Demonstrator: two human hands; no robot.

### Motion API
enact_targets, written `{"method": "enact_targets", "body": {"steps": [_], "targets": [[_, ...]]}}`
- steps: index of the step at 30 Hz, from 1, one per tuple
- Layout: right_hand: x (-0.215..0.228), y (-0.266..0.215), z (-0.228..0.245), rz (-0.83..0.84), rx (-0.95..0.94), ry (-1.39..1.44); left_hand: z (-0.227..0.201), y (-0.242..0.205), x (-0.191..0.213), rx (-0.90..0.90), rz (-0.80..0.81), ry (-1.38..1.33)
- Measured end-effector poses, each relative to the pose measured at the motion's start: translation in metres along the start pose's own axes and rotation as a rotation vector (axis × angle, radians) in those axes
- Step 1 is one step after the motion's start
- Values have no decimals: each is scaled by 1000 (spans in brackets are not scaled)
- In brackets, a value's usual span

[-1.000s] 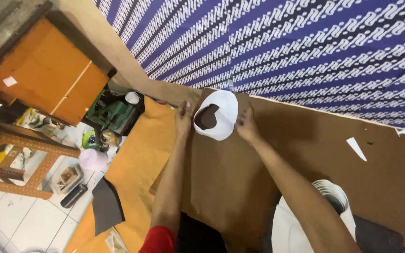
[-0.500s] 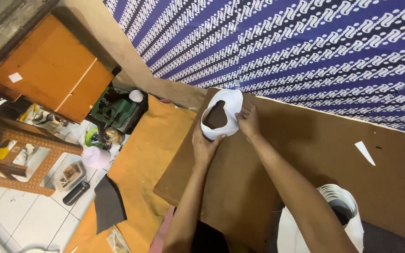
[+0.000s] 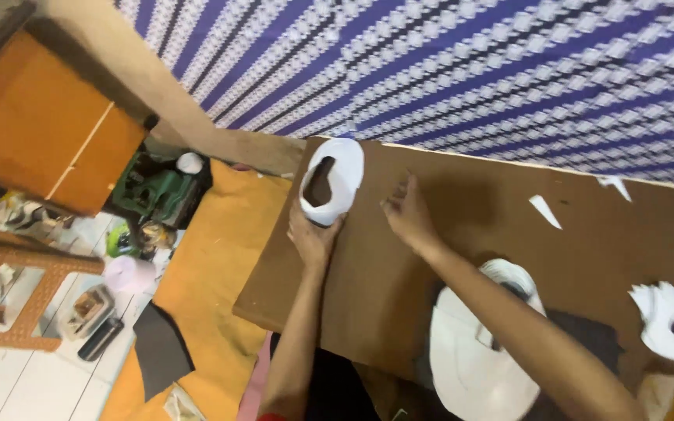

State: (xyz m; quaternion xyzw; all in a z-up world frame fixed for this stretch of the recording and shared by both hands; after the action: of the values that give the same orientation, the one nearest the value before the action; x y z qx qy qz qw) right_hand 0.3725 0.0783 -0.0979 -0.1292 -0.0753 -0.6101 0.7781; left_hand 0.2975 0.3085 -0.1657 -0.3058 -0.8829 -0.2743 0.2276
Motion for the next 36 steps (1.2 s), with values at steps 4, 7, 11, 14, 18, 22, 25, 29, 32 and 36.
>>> {"method": "enact_targets", "body": {"steps": [4, 7, 11, 14, 18, 22, 25, 29, 32, 36], "targets": [[62, -106, 52, -6, 55, 122, -145, -13, 93, 338, 65, -271], [121, -200, 80, -264, 532, -215, -14, -57, 21, -189, -159, -182], [212, -288, 18, -503, 407, -621, -113, -159, 39, -66, 153, -329], [250, -346, -10, -606, 371, -819, -161, -224, 40, -396, 405, -342], [276, -381, -43, -606, 157, -1271, -154, -267, -3, -330, 687, 13], [295, -391, -55, -602, 161, -1407, -158, -263, -1, -184, 679, 113], [306, -388, -78, -518, 77, -1357, -147, -258, -8, -73, 673, 197], [309, -372, -98, -455, 28, -1287, -149, -250, -9, 67, 728, 92], [311, -362, -114, -376, -76, -1302, -156, -244, -5, 110, 759, 35], [310, -357, -126, -268, -209, -1294, -155, -235, -4, 265, 877, 82]]}}
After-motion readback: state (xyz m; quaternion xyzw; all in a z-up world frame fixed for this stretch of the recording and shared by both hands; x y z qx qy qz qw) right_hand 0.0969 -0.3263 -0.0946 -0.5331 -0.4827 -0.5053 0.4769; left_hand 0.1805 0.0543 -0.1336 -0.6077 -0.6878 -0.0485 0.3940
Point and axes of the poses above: each hand's wrist, its own y-axis towards the middle knuckle, its own x-axis out of the back of the hand, z = x × y, the point moved 6 cm from there along y, towards the middle knuckle, and after that the axes turned 2 degrees about -y, right-handed, at the moved point
